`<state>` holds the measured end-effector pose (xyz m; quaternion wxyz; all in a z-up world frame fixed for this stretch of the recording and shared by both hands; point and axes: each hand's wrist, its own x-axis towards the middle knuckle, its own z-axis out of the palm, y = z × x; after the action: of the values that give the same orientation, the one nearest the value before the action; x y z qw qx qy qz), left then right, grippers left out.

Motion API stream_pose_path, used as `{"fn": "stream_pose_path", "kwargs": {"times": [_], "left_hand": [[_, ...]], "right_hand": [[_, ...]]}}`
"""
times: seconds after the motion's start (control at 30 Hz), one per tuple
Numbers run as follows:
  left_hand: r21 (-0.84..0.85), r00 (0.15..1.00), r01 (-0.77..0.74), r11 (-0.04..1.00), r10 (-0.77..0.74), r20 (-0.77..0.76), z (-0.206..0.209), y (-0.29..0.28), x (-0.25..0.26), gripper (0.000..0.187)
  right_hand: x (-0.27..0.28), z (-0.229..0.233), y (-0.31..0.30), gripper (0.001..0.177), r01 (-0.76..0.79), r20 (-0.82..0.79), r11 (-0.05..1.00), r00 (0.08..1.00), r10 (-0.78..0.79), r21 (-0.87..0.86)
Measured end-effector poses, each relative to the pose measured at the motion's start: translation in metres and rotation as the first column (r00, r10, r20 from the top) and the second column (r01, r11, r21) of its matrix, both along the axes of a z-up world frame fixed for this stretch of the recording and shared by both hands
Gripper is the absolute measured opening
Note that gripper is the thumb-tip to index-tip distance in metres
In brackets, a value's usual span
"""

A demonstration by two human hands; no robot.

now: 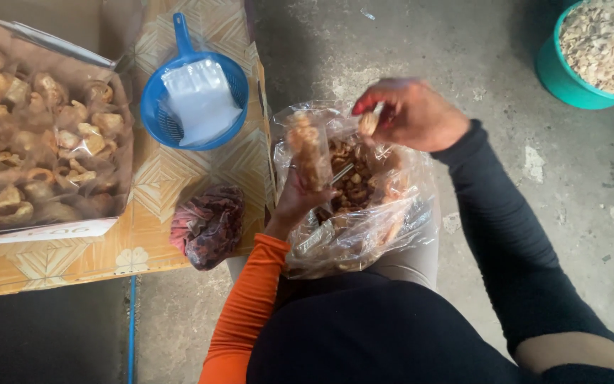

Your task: Scooping fried food items from a large plastic bag into a container using a metal scoop.

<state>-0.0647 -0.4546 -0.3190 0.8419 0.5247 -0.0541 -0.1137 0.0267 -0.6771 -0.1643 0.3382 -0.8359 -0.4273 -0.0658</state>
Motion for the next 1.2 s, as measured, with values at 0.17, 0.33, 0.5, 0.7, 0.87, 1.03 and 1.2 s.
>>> {"fn": "stream_pose_path", "kwargs": {"times": [0.17,0.33,0.5,0.7,0.87,1.03,1.2], "left_hand": [[0.098,0.978,0.094,0.991,-0.110,0.179,0.032,0.001,-0.006,0.106],[0.149,0.984,0.074,0.986,-0.097,0.150,0.037,-0.004,-0.004,0.082],[0.096,0.997,0.040,0.995,-0.047,0.068,0.019,0.006,-0.002,0.039],[-0.258,0.987,0.076,0.963,-0.109,-0.116,-0.006,0.032,0.010,0.043],[0.027,0.985,0.103,0.994,-0.099,-0.142,0.002,0.033,0.019,0.058],[0.010,0.977,0.173,0.985,-0.173,0.122,0.016,0.020,0.007,0.072],[-0.015,0.933,0.243,0.970,-0.229,0.276,0.041,0.024,0.001,0.015]], "right_hand": [[0.000,0.017,0.014,0.028,-0.202,-0.164,0.974,0.969,0.184,-0.099],[0.012,0.006,0.047,0.022,-0.242,-0.134,0.926,0.968,0.211,-0.289],[0.008,0.029,0.048,0.011,-0.260,-0.290,0.953,0.934,0.207,-0.156],[0.010,0.043,0.021,0.011,-0.189,-0.381,0.978,0.901,0.206,0.084],[0.002,0.027,0.038,0.020,-0.324,-0.222,0.945,0.919,0.327,0.051],[0.019,-0.005,0.064,0.017,-0.396,-0.169,0.895,0.915,0.366,-0.203],[0.014,0.006,0.071,0.014,-0.418,-0.435,0.800,0.873,0.221,-0.431]]}}
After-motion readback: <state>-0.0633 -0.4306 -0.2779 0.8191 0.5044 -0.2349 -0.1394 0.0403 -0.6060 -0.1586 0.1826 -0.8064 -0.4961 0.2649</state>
